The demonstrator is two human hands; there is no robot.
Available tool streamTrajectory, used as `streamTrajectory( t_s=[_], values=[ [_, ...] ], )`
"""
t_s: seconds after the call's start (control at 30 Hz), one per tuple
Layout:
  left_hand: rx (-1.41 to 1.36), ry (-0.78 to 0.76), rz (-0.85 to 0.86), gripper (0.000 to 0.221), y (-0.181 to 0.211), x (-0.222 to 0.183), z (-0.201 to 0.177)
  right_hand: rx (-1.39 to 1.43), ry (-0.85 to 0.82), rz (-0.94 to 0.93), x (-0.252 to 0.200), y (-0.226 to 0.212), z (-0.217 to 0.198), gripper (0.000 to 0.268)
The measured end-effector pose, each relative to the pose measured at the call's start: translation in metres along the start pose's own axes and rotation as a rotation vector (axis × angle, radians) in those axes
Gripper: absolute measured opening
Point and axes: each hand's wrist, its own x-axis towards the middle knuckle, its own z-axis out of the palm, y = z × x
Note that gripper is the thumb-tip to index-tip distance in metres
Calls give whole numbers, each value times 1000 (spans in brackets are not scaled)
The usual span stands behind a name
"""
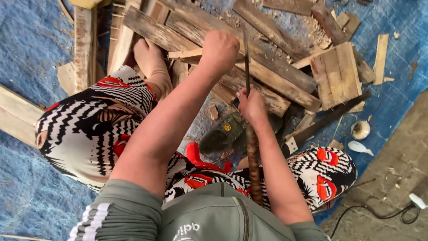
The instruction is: Shaving and splitting wood planks into thin strips using a curved blade.
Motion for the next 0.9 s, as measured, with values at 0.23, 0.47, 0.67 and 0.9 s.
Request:
streamTrajectory(
  t_s=[0.23, 0.47, 0.67, 0.9],
  values=[
    [54, -245, -35, 29, -8, -2, -11, 665, -431, 130, 0, 10, -16, 18],
    [-18, -214, -38, 20, -10, -2, -13, 529, -301, 71, 1, 11, -9, 14],
    [74, -148, 79, 25, 4, -6, 13, 438, -146, -8, 14, 29, 2, 22],
    [-3, -362, 7, 27, 4, -26, -23, 244, 29, -39, -38, 14, 5, 13]
  ],
)
